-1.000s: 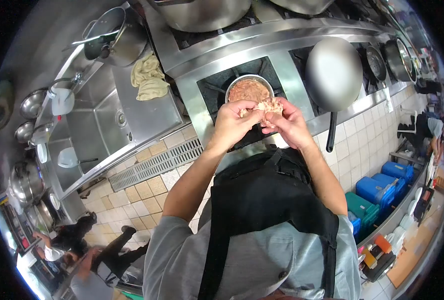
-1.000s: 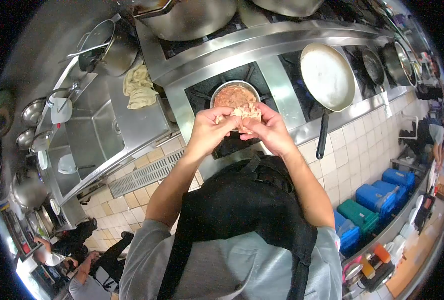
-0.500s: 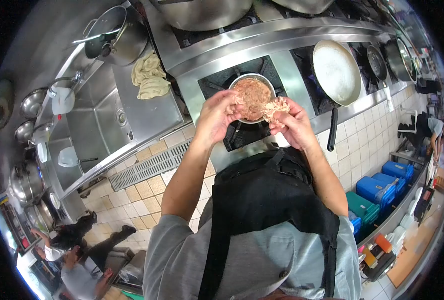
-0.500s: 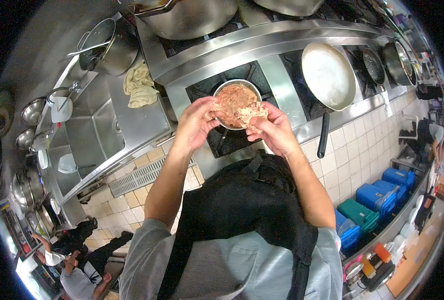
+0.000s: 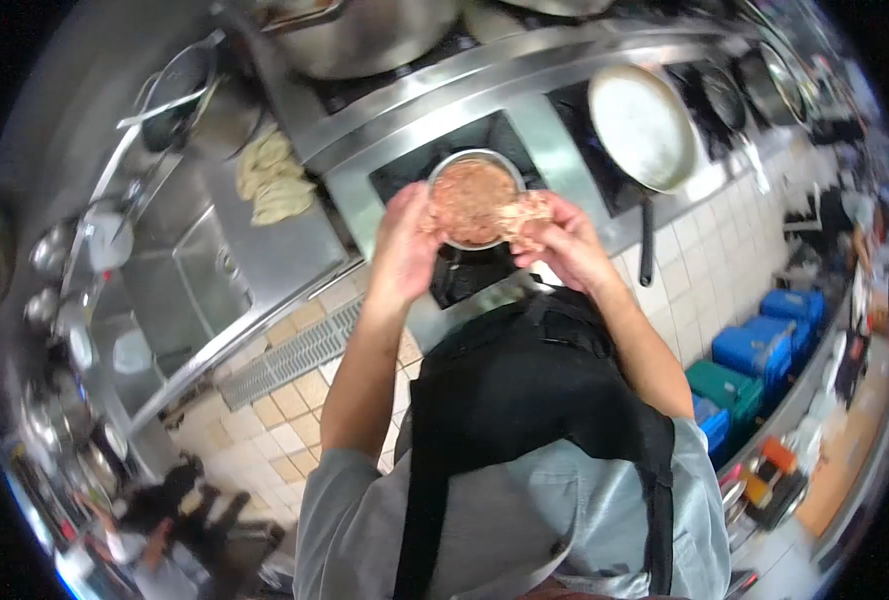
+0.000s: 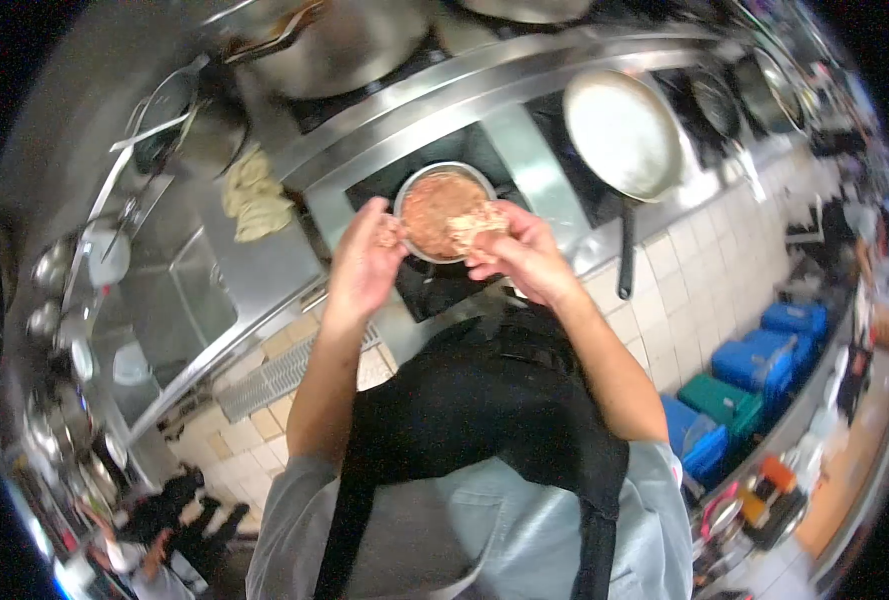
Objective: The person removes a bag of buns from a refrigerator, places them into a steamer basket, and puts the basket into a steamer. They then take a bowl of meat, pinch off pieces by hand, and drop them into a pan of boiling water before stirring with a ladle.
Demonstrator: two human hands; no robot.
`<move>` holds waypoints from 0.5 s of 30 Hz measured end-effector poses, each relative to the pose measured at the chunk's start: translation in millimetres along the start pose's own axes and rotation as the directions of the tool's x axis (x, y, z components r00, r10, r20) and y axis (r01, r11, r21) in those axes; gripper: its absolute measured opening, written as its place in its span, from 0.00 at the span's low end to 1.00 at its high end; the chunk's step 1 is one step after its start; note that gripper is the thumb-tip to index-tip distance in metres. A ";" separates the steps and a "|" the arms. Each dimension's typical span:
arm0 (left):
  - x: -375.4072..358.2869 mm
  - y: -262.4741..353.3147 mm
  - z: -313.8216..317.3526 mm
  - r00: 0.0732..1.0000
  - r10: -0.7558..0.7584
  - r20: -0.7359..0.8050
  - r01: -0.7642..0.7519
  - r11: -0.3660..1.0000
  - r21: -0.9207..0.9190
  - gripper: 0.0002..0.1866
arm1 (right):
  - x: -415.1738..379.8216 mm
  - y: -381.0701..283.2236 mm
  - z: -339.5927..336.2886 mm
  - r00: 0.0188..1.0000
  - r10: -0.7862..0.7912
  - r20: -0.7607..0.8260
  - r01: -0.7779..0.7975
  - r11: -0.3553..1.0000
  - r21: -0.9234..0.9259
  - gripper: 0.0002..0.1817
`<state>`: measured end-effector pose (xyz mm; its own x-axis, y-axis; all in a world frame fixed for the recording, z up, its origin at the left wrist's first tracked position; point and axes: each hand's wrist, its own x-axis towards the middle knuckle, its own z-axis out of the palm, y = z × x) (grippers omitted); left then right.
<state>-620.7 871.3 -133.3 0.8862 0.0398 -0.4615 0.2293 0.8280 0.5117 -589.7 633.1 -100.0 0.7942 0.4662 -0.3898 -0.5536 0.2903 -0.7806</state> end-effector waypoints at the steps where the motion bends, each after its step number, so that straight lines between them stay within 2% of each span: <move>1: 1.6 -4.6 0.5 0.998 0.051 -0.023 -0.049 0.995 0.083 0.15 | -1.4 -0.6 -3.7 1.000 -0.003 -0.008 0.003 1.000 -0.009 0.21; 2: 0.8 -7.2 0.3 0.993 0.112 -0.045 -0.103 0.980 0.168 0.19 | -5.8 -4.2 -5.6 1.000 -0.009 -0.002 0.009 1.000 0.003 0.21; 3: 0.8 -7.5 -0.3 0.995 0.095 -0.028 -0.086 0.973 0.214 0.25 | -8.8 -6.8 -5.7 1.000 -0.013 -0.025 0.014 1.000 0.018 0.21; 4: -3.9 -6.6 7.4 0.997 0.074 -0.010 -0.070 0.973 0.220 0.25 | -11.8 -9.3 -7.4 0.999 -0.014 -0.043 0.016 0.999 0.034 0.20; 6: -18.9 2.5 31.2 0.998 0.038 0.042 -0.051 0.933 0.356 0.27 | -18.1 -11.0 -17.8 0.997 -0.032 -0.065 0.036 0.998 0.059 0.20; 7: -22.8 4.0 38.3 0.999 0.034 0.033 -0.044 0.912 0.407 0.20 | -21.3 -11.5 -22.1 0.997 -0.037 -0.063 0.042 0.996 0.079 0.20; 8: -21.1 4.9 35.7 0.999 0.022 0.042 -0.038 0.908 0.416 0.20 | -25.7 -13.4 -25.4 0.996 -0.045 -0.075 0.052 0.995 0.087 0.20; 10: -11.1 9.2 21.5 0.991 -0.086 0.102 0.054 0.956 0.288 0.15 | -35.2 -18.8 -33.7 0.992 -0.061 -0.110 0.077 0.986 0.149 0.20; 11: -4.8 7.4 19.8 0.987 -0.096 0.129 0.080 0.990 0.119 0.18 | -39.9 -19.4 -39.7 0.990 -0.073 -0.123 0.097 0.975 0.199 0.20; 12: -2.0 6.1 19.1 0.986 -0.100 0.133 0.083 0.989 0.126 0.18 | -44.8 -20.1 -45.2 0.989 -0.079 -0.127 0.104 0.974 0.203 0.20; 14: -0.2 3.4 24.7 0.939 -0.199 0.279 0.241 0.963 -0.123 0.22 | -54.9 -20.6 -58.8 0.980 -0.120 -0.156 0.166 0.932 0.323 0.22; 15: 1.3 0.9 28.4 0.939 -0.204 0.278 0.243 0.963 -0.117 0.22 | -58.2 -12.9 -73.9 0.979 -0.132 -0.158 0.180 0.920 0.348 0.22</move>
<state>-608.0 856.3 -112.9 0.8971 -0.2866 -0.3364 0.3896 0.8722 0.2959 -610.3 540.5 -103.3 0.8899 0.2862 -0.3552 -0.4533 0.6416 -0.6188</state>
